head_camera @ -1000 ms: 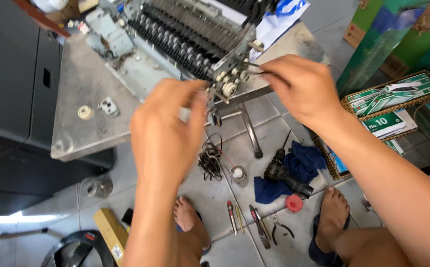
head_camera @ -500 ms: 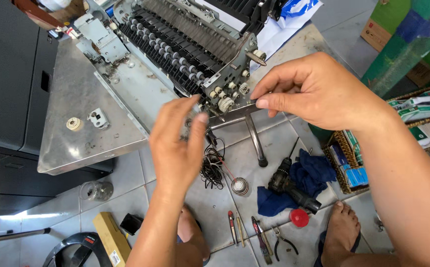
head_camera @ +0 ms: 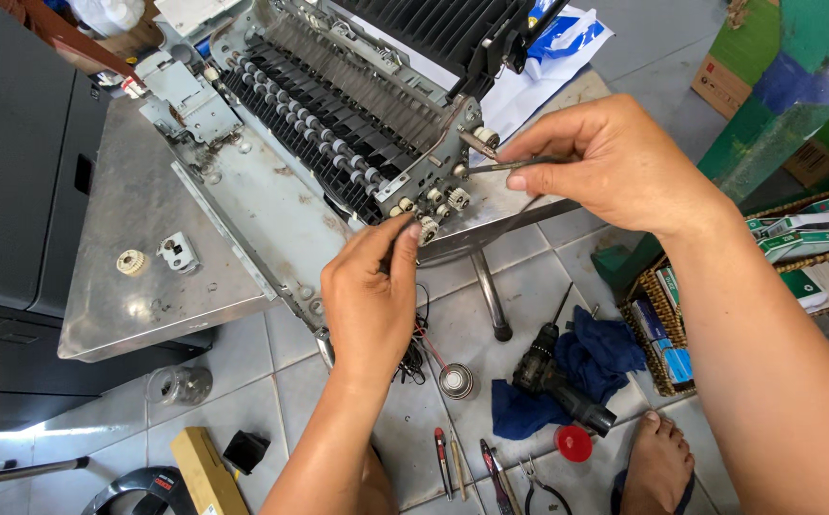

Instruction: The person untangles a bundle of wires and then installs a white plastic gear into the mechanism of a sewing machine. They manipulate the gear and surrounding components to fit it into place.

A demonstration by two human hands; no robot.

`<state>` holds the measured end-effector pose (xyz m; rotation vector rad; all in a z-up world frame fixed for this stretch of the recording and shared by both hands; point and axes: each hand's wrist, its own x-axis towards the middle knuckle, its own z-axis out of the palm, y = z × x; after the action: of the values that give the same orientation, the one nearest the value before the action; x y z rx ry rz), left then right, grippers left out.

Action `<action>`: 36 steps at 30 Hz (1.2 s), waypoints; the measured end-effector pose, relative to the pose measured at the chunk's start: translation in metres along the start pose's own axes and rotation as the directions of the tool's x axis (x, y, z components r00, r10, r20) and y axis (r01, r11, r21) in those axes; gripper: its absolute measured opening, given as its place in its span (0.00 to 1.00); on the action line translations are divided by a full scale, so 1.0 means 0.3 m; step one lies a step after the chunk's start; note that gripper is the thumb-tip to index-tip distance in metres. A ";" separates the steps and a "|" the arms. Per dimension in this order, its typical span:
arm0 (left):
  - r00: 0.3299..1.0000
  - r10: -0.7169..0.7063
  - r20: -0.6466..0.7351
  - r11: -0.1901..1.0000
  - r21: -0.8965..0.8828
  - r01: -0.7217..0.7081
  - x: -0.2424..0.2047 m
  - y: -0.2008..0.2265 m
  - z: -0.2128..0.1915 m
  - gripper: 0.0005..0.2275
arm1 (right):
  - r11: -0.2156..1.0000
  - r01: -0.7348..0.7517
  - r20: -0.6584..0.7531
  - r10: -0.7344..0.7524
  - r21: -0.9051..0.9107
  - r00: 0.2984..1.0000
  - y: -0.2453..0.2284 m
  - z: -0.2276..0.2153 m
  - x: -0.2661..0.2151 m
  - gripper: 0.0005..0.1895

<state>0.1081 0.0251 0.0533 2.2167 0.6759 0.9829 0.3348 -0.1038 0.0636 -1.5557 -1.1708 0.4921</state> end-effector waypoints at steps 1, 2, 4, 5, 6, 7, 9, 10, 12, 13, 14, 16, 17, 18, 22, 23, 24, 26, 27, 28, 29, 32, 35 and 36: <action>0.999 0.024 -0.037 0.999 0.047 -0.022 -0.001 -0.001 0.002 0.07 | 1.000 -0.013 -0.021 0.013 -0.010 1.000 0.011 -0.003 0.004 0.13; 0.999 0.030 -0.044 0.999 0.015 -0.029 0.000 -0.003 0.004 0.07 | 0.999 -0.027 -0.042 0.026 -0.019 0.999 0.022 -0.001 0.009 0.12; 0.997 0.046 -0.054 0.997 -0.054 -0.049 0.006 -0.008 0.010 0.09 | 1.000 -0.007 -0.111 0.006 -0.004 0.994 0.045 0.010 0.020 0.09; 0.999 0.004 -0.046 0.999 -0.053 -0.007 0.005 -0.011 0.013 0.09 | 1.000 0.001 -0.145 0.000 0.004 0.989 0.058 0.016 0.023 0.08; 0.999 -0.037 -0.038 0.998 -0.053 0.035 0.003 -0.015 0.016 0.09 | 1.000 0.001 -0.167 0.000 0.009 0.986 0.071 0.024 0.026 0.07; 0.996 -0.079 -0.031 0.996 -0.052 0.077 0.001 -0.018 0.018 0.09 | 1.000 0.002 -0.189 0.001 0.014 0.982 0.083 0.035 0.029 0.07; 0.997 0.031 -0.069 0.997 0.073 -0.026 -0.010 -0.025 0.020 0.06 | 0.998 0.012 -0.179 0.000 0.063 0.984 0.104 0.044 0.032 0.07; 0.993 0.087 -0.082 0.988 0.136 -0.075 -0.016 -0.027 0.021 0.04 | 0.994 0.020 -0.147 -0.004 0.107 0.989 0.113 0.043 0.034 0.08; 0.987 0.114 -0.110 0.980 0.176 -0.094 -0.030 -0.030 0.019 0.04 | 0.981 -0.040 -0.060 0.052 0.190 0.997 0.130 0.036 0.030 0.08; 0.984 0.130 -0.124 0.975 0.196 -0.104 -0.035 -0.031 0.019 0.04 | 0.969 -0.107 -0.004 0.110 0.225 0.994 0.139 0.028 0.027 0.09; 0.978 0.152 -0.141 0.969 0.217 -0.119 -0.038 -0.031 0.020 0.04 | 0.951 -0.174 0.054 0.166 0.255 0.985 0.148 0.021 0.025 0.10; 0.966 0.194 -0.170 0.955 0.257 -0.147 -0.041 -0.030 0.025 0.04 | 0.953 -0.194 0.051 0.187 0.235 0.981 0.168 0.023 0.030 0.10; 0.961 0.213 -0.178 0.949 0.272 -0.160 -0.042 -0.031 0.029 0.04 | 0.953 -0.204 0.051 0.198 0.225 0.979 0.180 0.028 0.033 0.10; 0.955 0.232 -0.185 0.942 0.287 -0.173 -0.042 -0.031 0.033 0.04 | 0.948 -0.190 0.028 0.189 0.256 0.982 0.191 0.034 0.035 0.10; 0.928 0.296 -0.224 0.909 0.364 -0.202 -0.038 -0.038 0.046 0.04 | 0.918 -0.118 -0.028 0.139 0.379 0.990 0.231 0.076 0.047 0.09; 0.926 0.296 -0.233 0.905 0.378 -0.194 -0.035 -0.039 0.048 0.05 | 0.907 -0.096 -0.038 0.123 0.410 0.992 0.238 0.087 0.052 0.09; 0.924 0.296 -0.241 0.901 0.391 -0.186 -0.033 -0.039 0.050 0.05 | 0.898 -0.093 -0.057 0.130 0.429 0.990 0.245 0.098 0.056 0.09; 0.919 0.306 -0.248 0.891 0.416 -0.184 -0.031 -0.038 0.052 0.05 | 0.880 -0.082 -0.095 0.142 0.468 0.985 0.256 0.121 0.065 0.08; 0.916 0.315 -0.247 0.884 0.427 -0.189 -0.028 -0.038 0.052 0.05 | 0.879 -0.076 -0.103 0.141 0.472 0.985 0.260 0.127 0.067 0.08; 0.914 0.324 -0.245 0.878 0.438 -0.194 -0.026 -0.038 0.052 0.05 | 0.877 -0.071 -0.111 0.140 0.475 0.984 0.263 0.132 0.069 0.08; 0.911 0.336 -0.240 0.867 0.457 -0.200 -0.027 -0.037 0.053 0.05 | 0.876 -0.066 -0.117 0.138 0.478 0.983 0.266 0.135 0.069 0.08; 0.903 0.363 -0.230 0.844 0.493 -0.214 -0.026 -0.034 0.056 0.05 | 0.824 -0.068 -0.111 0.156 0.563 0.981 0.270 0.127 0.071 0.08; 0.899 0.367 -0.237 0.845 0.489 -0.216 -0.028 -0.035 0.057 0.05 | 0.832 0.006 -0.163 0.102 0.555 0.981 0.272 0.120 0.070 0.09; 0.900 0.362 -0.244 0.852 0.479 -0.213 -0.027 -0.035 0.058 0.05 | 0.836 0.018 -0.178 0.095 0.548 0.980 0.274 0.119 0.071 0.09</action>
<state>0.1147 0.0214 0.0329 2.6380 0.7833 1.5014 0.3499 -0.0625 -0.0173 -1.0958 -0.7526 0.6211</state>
